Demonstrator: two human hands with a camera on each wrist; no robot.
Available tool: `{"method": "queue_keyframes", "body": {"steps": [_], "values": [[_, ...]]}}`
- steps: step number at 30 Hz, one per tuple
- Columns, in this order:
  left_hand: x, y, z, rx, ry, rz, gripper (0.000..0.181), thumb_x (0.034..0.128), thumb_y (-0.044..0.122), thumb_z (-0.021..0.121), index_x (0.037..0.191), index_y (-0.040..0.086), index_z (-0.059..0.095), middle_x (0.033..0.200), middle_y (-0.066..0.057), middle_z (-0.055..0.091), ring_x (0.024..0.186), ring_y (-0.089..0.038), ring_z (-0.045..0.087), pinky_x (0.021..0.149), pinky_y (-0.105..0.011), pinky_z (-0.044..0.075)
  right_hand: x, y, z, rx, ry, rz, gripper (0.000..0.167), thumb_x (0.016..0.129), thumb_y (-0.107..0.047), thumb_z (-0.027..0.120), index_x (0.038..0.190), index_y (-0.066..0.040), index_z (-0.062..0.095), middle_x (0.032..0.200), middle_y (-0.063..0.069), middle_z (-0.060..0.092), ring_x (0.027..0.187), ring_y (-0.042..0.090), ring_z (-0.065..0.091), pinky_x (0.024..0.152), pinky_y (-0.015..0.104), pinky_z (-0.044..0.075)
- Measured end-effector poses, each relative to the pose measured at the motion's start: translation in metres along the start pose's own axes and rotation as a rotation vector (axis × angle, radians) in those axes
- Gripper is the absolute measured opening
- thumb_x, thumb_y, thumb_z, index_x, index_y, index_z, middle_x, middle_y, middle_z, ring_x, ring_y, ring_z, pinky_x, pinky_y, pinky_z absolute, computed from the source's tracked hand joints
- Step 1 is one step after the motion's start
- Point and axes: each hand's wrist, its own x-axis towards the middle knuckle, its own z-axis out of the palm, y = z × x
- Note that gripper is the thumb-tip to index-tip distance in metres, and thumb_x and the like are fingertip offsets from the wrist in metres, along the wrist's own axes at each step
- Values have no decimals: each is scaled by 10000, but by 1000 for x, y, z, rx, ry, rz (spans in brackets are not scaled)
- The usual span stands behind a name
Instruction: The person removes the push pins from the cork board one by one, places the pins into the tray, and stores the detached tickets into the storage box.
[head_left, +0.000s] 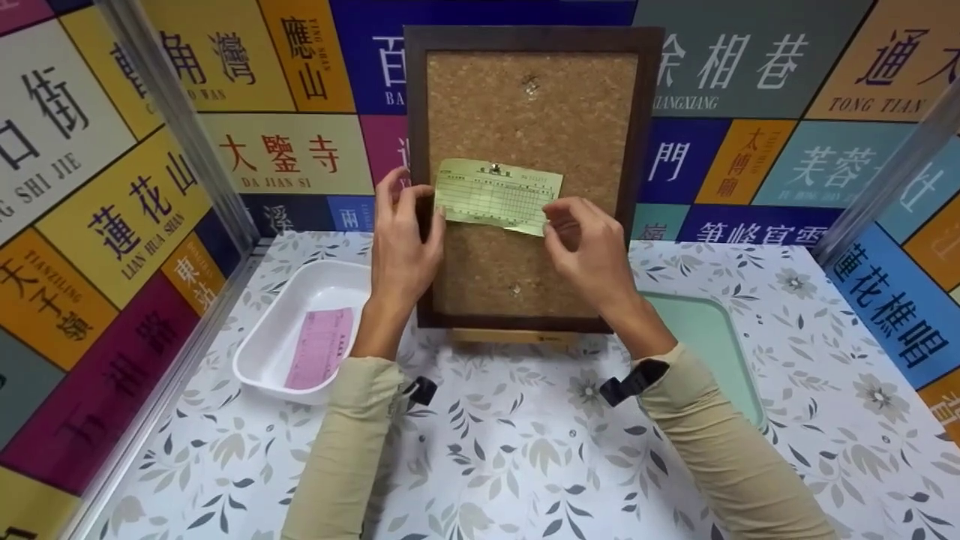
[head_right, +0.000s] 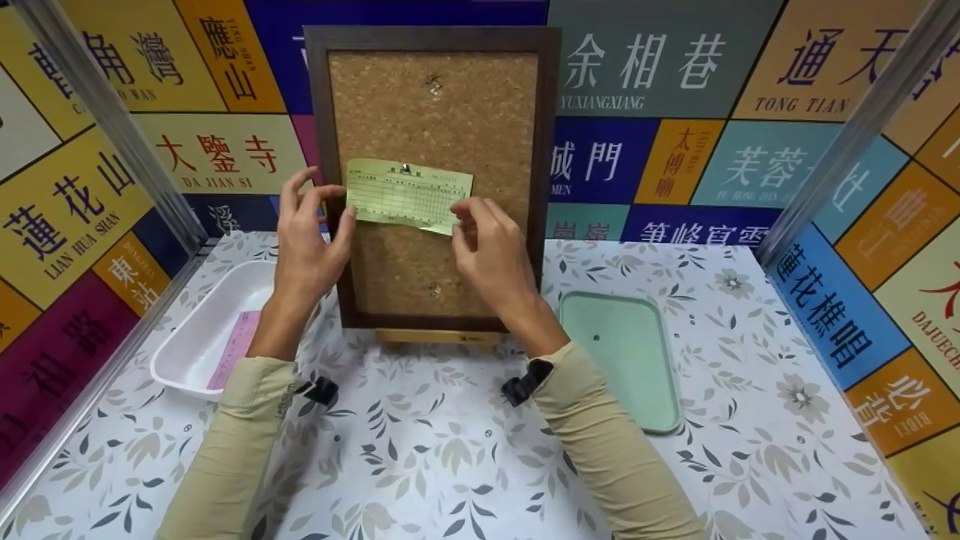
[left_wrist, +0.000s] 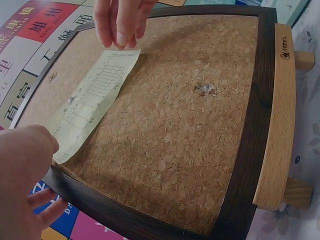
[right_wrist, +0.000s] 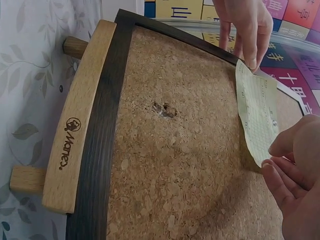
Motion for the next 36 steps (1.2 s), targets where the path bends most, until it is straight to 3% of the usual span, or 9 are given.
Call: {"method": "queue_keyframes", "body": {"steps": [7, 13, 24, 36], "values": [[1, 0, -2, 10, -5, -21, 241, 1025, 164, 718, 1222, 25, 717, 1647, -176, 423, 1476, -288, 520, 1209, -374, 471, 10, -1, 9, 10, -28, 19, 168, 987, -19, 715, 1149, 13, 743, 1078, 122, 776, 914, 196, 768, 799, 297, 639], [2, 2, -2, 12, -7, -55, 253, 989, 162, 759, 1202, 34, 716, 1681, -181, 377, 1442, -293, 548, 1209, -386, 470, 14, -3, 15, -3, -41, 19, 176, 983, -21, 725, 1157, 8, 741, 1085, 131, 767, 926, 225, 762, 827, 349, 639], [2, 10, 5, 76, -38, -85, 245, 976, 276, 794, 1127, 91, 738, 1703, -126, 371, 1416, -293, 540, 1116, -430, 507, 18, -8, 25, -5, -58, 23, 185, 1006, -36, 705, 1180, 8, 745, 1070, 136, 767, 923, 232, 756, 830, 353, 634], [8, 11, 7, 85, -20, -129, 217, 1034, 308, 701, 1104, 104, 729, 1644, -127, 460, 1374, -301, 586, 1009, -472, 557, 36, -9, 38, -70, -9, -15, 139, 991, -57, 714, 1113, -15, 768, 903, 99, 740, 740, 190, 665, 704, 278, 501]]}}
